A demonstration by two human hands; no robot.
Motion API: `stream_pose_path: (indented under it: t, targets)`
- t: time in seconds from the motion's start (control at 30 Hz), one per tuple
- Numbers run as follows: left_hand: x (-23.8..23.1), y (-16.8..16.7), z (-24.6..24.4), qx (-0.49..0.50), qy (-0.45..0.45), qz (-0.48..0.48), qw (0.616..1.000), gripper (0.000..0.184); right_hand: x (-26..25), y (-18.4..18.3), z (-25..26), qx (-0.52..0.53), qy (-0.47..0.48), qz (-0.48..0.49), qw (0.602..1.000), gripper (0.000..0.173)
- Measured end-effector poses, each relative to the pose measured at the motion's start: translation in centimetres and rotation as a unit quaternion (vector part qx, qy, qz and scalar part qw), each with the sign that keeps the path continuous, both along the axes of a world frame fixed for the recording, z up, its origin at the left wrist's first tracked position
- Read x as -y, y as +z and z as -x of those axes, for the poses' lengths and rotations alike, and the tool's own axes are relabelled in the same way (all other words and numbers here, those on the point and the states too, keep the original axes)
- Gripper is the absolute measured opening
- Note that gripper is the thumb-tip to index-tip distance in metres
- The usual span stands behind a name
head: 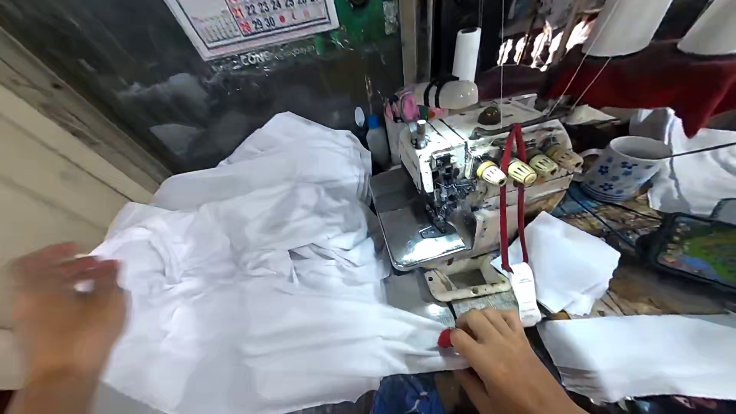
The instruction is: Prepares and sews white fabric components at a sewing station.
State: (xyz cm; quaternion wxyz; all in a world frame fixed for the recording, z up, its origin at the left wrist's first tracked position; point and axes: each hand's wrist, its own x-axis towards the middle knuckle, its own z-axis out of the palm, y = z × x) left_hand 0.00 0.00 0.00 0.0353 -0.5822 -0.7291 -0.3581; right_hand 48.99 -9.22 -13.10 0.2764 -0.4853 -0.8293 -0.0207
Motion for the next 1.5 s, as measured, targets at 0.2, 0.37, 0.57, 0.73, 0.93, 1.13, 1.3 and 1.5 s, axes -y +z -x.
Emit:
stream_pose_path:
  t: [0.2,0.37,0.57,0.73,0.93,1.13,1.3,1.5]
  targets:
    - [1.7,-6.8,-19.2,-0.253,-0.363,0.035,0.896,0.028,-1.3,2.6,0.2,-0.017,0.026,0.095,0.995,0.039]
    - [1.1,-5.4,-19.8,-0.216,-0.395,0.078,0.890,0.020,-3.3,3.2,2.4,-0.159,0.060,0.219,0.961,0.040]
    - [3.3,-2.5,-17.7,-0.066,-0.409,0.070,0.908,0.017,-5.9,5.2,0.2,-0.211,0.276,0.438,0.829,0.038]
    - [5.2,-3.5,-16.4,0.004,-0.413,0.085,0.907,0.024,-3.9,6.2,-3.4,-0.221,0.321,0.538,0.748,0.026]
    - [5.9,-0.8,-13.4,-0.023,-0.384,0.090,0.918,0.026,-1.9,6.0,-1.9,-0.299,0.333,0.462,0.766,0.021]
    - [-0.6,-5.2,-16.4,-0.094,-0.271,0.020,0.958,0.023,-1.8,3.0,1.6,-0.449,0.134,0.465,0.751,0.026]
    - [-0.7,-7.9,-16.9,-0.095,-0.232,0.016,0.968,0.039,0.1,1.8,0.1,-0.533,0.121,0.471,0.693,0.044]
    - [12.7,-8.1,-24.1,0.132,-0.286,-0.056,0.947,0.021,0.3,1.5,1.3,-0.548,0.143,0.385,0.729,0.049]
